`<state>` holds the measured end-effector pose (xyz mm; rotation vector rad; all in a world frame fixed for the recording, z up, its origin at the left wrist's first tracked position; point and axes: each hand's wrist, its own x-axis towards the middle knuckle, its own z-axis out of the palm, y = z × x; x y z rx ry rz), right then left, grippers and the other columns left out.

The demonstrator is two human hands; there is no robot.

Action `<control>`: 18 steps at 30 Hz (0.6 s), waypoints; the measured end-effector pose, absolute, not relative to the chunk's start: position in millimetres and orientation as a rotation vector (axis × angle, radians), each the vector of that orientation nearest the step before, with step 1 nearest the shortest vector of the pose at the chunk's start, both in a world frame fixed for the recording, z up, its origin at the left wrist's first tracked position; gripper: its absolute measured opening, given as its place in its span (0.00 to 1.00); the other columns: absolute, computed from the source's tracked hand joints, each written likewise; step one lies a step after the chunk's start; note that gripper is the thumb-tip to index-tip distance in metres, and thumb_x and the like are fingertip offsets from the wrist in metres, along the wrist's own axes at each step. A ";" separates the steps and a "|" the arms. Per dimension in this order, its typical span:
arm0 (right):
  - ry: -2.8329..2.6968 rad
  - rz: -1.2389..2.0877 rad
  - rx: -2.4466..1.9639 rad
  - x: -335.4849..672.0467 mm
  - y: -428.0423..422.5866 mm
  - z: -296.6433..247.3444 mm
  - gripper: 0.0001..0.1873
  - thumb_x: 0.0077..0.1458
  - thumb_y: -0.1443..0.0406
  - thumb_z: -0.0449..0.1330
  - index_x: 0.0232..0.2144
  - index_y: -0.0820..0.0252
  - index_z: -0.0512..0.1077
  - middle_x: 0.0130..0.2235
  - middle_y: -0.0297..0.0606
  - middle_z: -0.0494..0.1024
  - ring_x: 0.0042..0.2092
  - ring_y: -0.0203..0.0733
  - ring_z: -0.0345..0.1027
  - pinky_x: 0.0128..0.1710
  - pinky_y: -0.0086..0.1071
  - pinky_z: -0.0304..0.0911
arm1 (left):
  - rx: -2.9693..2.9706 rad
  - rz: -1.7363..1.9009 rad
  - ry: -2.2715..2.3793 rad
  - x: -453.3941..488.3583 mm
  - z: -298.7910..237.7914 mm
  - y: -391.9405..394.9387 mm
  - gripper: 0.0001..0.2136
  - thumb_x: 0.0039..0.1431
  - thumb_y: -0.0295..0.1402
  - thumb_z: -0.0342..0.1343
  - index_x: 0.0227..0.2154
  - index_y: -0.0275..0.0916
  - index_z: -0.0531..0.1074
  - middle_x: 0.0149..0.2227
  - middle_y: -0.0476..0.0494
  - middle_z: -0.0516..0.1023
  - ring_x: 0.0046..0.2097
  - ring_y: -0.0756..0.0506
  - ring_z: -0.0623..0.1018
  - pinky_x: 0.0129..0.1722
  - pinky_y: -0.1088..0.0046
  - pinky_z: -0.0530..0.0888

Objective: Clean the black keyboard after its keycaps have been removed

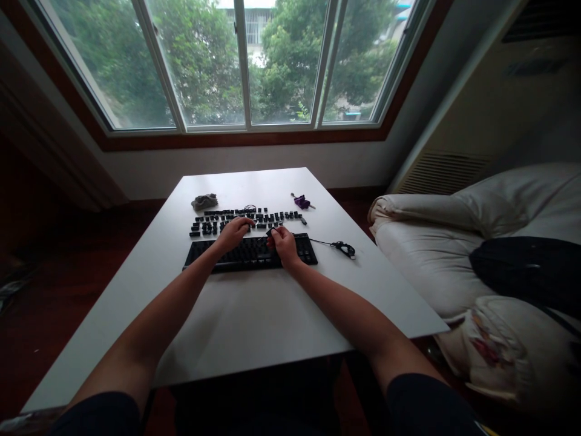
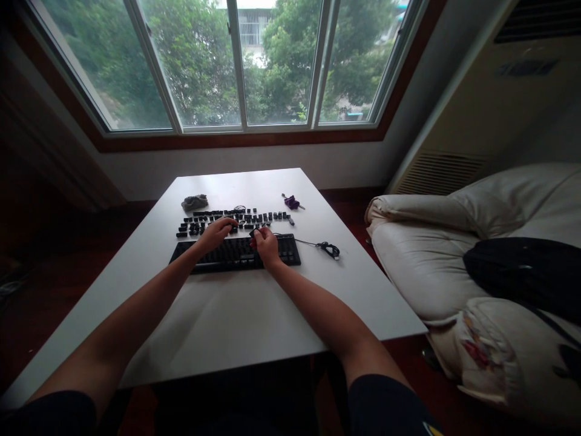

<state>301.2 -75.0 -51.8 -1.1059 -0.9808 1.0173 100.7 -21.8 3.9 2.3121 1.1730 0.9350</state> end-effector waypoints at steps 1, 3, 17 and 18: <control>-0.981 1.018 -1.105 301.2 -75.2 -51.5 0.17 0.54 0.49 0.61 0.35 0.55 0.67 0.26 0.32 0.76 0.25 0.41 0.72 0.23 0.31 0.67 | 2.309 0.941 1.169 103.8 3.9 -23.4 0.14 0.63 0.31 0.48 0.44 0.41 0.78 0.42 0.44 0.76 0.44 0.44 0.75 0.50 0.65 0.71; -0.983 1.018 -1.099 301.1 -75.7 -50.7 0.17 0.54 0.50 0.61 0.34 0.55 0.67 0.26 0.33 0.77 0.26 0.41 0.73 0.23 0.31 0.67 | 2.308 0.937 1.163 109.3 3.9 -27.7 0.14 0.62 0.31 0.49 0.45 0.40 0.77 0.42 0.44 0.75 0.43 0.44 0.75 0.50 0.65 0.71; -0.990 1.022 -1.073 300.3 -76.6 -49.6 0.16 0.54 0.51 0.61 0.33 0.56 0.67 0.26 0.32 0.76 0.25 0.41 0.72 0.23 0.30 0.66 | 2.340 0.947 1.213 117.0 0.9 -40.9 0.18 0.60 0.29 0.53 0.53 0.42 0.72 0.34 0.49 0.75 0.31 0.49 0.72 0.36 0.71 0.69; -0.990 1.024 -1.076 300.1 -76.7 -49.3 0.16 0.54 0.51 0.61 0.33 0.56 0.67 0.26 0.32 0.76 0.25 0.41 0.72 0.23 0.30 0.66 | 2.321 0.952 1.235 117.0 0.3 -40.5 0.18 0.59 0.29 0.54 0.52 0.42 0.72 0.33 0.49 0.75 0.31 0.49 0.72 0.35 0.71 0.69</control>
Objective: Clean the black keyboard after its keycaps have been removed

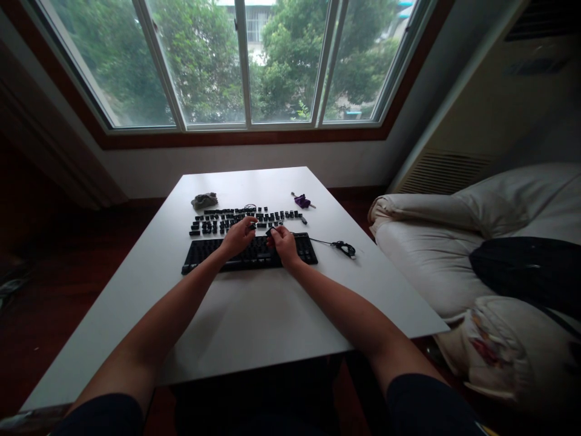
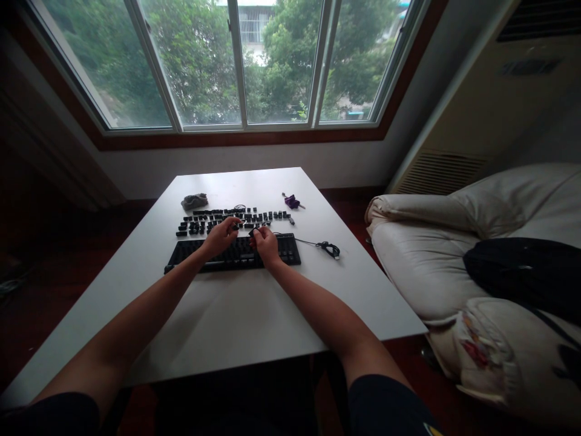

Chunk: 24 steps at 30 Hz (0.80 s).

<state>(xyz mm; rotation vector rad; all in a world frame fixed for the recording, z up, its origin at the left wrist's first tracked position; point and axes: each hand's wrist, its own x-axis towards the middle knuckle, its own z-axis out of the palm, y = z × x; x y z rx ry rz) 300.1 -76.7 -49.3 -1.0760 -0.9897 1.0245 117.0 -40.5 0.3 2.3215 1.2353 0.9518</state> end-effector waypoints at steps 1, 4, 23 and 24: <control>-0.990 1.027 -1.077 300.0 -76.9 -49.0 0.16 0.54 0.51 0.61 0.33 0.56 0.67 0.25 0.32 0.76 0.25 0.40 0.72 0.23 0.30 0.66 | 2.303 0.958 1.252 116.8 -0.6 -39.8 0.17 0.58 0.30 0.55 0.51 0.42 0.72 0.32 0.50 0.75 0.31 0.49 0.72 0.35 0.71 0.69; -0.984 1.034 -1.071 299.8 -77.1 -48.4 0.15 0.54 0.51 0.61 0.33 0.56 0.67 0.25 0.32 0.75 0.25 0.40 0.72 0.22 0.30 0.66 | 2.247 0.981 1.243 115.7 -5.0 -35.3 0.14 0.58 0.32 0.57 0.48 0.42 0.73 0.34 0.49 0.76 0.33 0.48 0.74 0.35 0.72 0.69; -0.998 1.061 -1.080 300.7 -74.5 -51.0 0.16 0.53 0.51 0.62 0.32 0.56 0.67 0.24 0.32 0.76 0.25 0.40 0.71 0.23 0.29 0.65 | 1.529 1.200 1.031 98.3 -31.2 8.7 0.13 0.57 0.33 0.56 0.45 0.39 0.72 0.31 0.49 0.73 0.29 0.51 0.76 0.29 0.76 0.71; -1.000 1.060 -1.077 300.8 -74.7 -51.1 0.16 0.53 0.51 0.62 0.32 0.56 0.67 0.24 0.32 0.75 0.25 0.39 0.71 0.23 0.29 0.66 | 1.599 1.185 1.059 98.4 -31.6 9.6 0.11 0.58 0.33 0.56 0.44 0.39 0.73 0.31 0.49 0.74 0.29 0.50 0.76 0.29 0.76 0.71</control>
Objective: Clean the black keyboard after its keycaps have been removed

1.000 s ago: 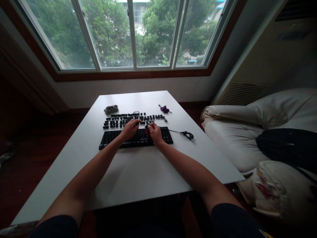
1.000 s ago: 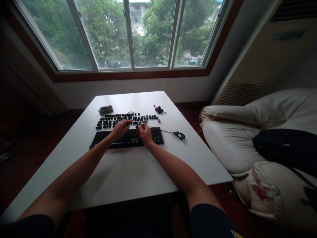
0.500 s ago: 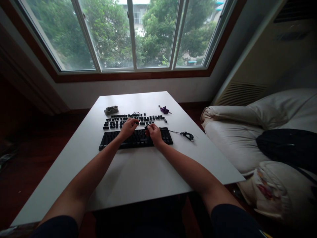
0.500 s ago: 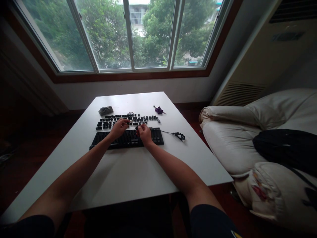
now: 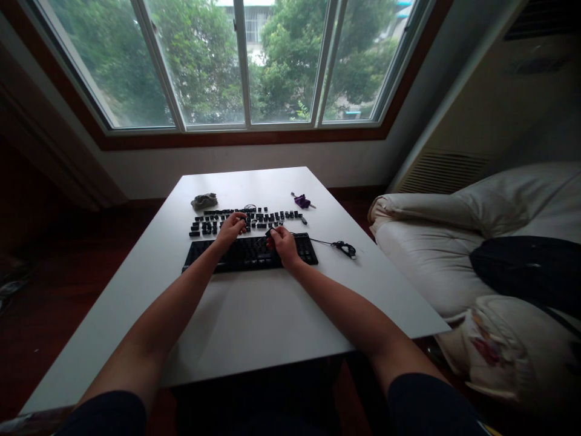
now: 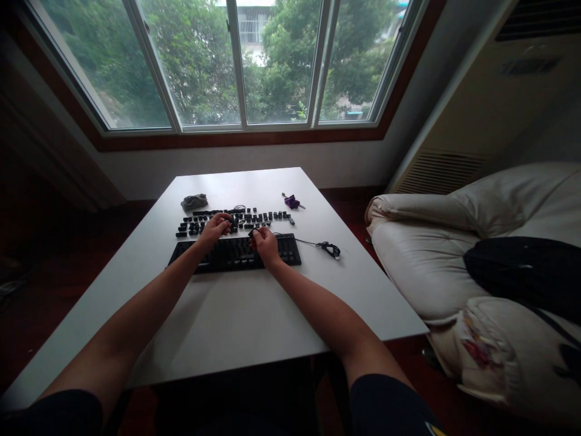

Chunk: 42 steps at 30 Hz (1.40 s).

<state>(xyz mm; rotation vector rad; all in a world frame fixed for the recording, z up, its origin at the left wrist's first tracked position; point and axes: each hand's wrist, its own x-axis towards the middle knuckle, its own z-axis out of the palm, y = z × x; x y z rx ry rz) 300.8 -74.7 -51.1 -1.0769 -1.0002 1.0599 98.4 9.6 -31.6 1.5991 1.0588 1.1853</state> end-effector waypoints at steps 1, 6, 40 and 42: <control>-1.001 1.060 -1.075 300.8 -74.8 -51.3 0.15 0.53 0.52 0.62 0.32 0.56 0.67 0.24 0.32 0.75 0.24 0.39 0.71 0.23 0.29 0.66 | 1.688 1.156 1.093 98.5 -31.6 10.2 0.11 0.58 0.33 0.56 0.43 0.40 0.73 0.30 0.49 0.74 0.30 0.50 0.77 0.30 0.75 0.71; -0.997 1.063 -1.074 300.5 -74.4 -51.2 0.14 0.53 0.52 0.62 0.32 0.56 0.68 0.24 0.32 0.76 0.23 0.39 0.71 0.22 0.29 0.65 | 2.146 0.971 1.335 99.9 -27.5 6.3 0.14 0.62 0.34 0.53 0.49 0.45 0.75 0.31 0.49 0.78 0.33 0.46 0.78 0.37 0.71 0.71; -1.051 1.020 -1.102 300.2 -78.9 -44.1 0.15 0.53 0.51 0.61 0.31 0.55 0.67 0.25 0.31 0.74 0.25 0.39 0.71 0.23 0.30 0.65 | 2.630 0.621 1.632 132.3 -32.1 26.9 0.10 0.51 0.31 0.62 0.37 0.44 0.81 0.44 0.36 0.74 0.51 0.32 0.67 0.50 0.55 0.65; -1.052 1.020 -1.105 300.2 -78.8 -44.0 0.15 0.54 0.51 0.60 0.31 0.55 0.67 0.25 0.32 0.74 0.25 0.39 0.71 0.23 0.30 0.65 | 2.632 0.651 1.616 132.6 -31.4 25.3 0.09 0.51 0.31 0.62 0.37 0.44 0.81 0.44 0.36 0.74 0.51 0.33 0.67 0.50 0.55 0.64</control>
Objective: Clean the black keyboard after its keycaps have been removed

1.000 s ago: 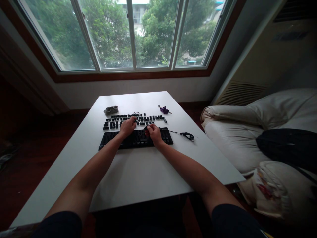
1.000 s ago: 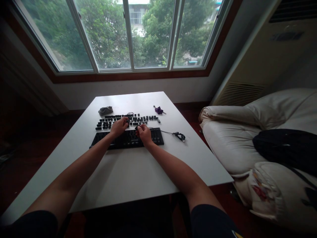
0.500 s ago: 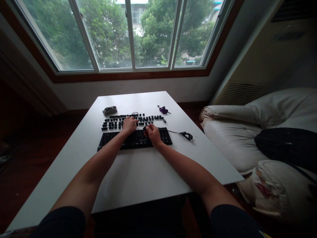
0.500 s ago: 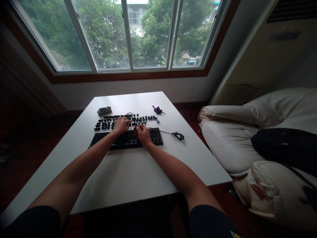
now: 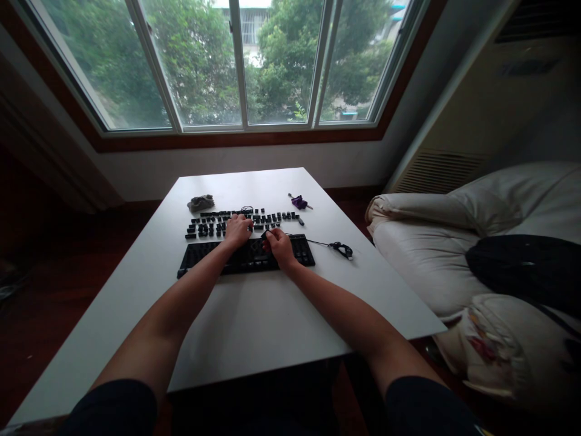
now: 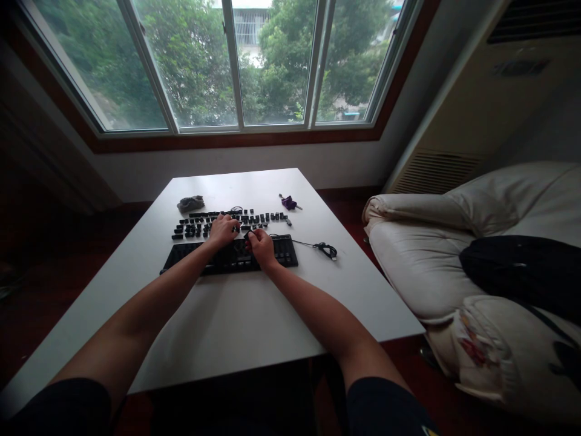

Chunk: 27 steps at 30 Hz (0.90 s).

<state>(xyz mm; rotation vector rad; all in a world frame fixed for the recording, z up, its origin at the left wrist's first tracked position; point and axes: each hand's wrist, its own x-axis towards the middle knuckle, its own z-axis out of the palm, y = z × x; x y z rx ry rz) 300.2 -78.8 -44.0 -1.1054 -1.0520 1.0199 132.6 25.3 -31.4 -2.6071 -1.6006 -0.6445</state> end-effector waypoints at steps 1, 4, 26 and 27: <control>-1.053 1.019 -1.105 300.1 -78.6 -44.1 0.15 0.54 0.51 0.60 0.31 0.55 0.67 0.25 0.32 0.74 0.25 0.39 0.71 0.23 0.30 0.65 | -2.605 -0.654 -1.597 132.5 -31.0 24.4 0.09 0.52 0.31 0.62 0.37 0.44 0.81 0.44 0.36 0.74 0.51 0.33 0.67 0.50 0.55 0.64; -1.053 1.016 -1.105 299.7 -78.2 -44.4 0.15 0.54 0.51 0.60 0.31 0.55 0.68 0.24 0.32 0.74 0.25 0.40 0.71 0.23 0.30 0.65 | -2.594 -0.661 -1.593 131.1 -30.5 22.3 0.10 0.53 0.31 0.61 0.38 0.44 0.81 0.44 0.36 0.74 0.50 0.33 0.67 0.49 0.55 0.65; -1.484 0.740 -1.145 307.5 -87.1 -25.0 0.13 0.60 0.53 0.58 0.38 0.53 0.75 0.26 0.31 0.74 0.28 0.42 0.70 0.33 0.33 0.65 | -2.797 -0.949 -1.430 106.2 -34.4 -27.6 0.08 0.62 0.34 0.56 0.38 0.43 0.81 0.41 0.38 0.75 0.46 0.36 0.70 0.50 0.56 0.68; -1.500 0.705 -1.147 309.7 -86.2 -23.2 0.13 0.61 0.53 0.57 0.37 0.53 0.75 0.27 0.32 0.75 0.29 0.42 0.70 0.34 0.33 0.65 | -2.837 -0.949 -1.398 104.4 -33.3 -33.5 0.08 0.61 0.33 0.56 0.38 0.44 0.80 0.41 0.39 0.75 0.46 0.37 0.70 0.50 0.56 0.68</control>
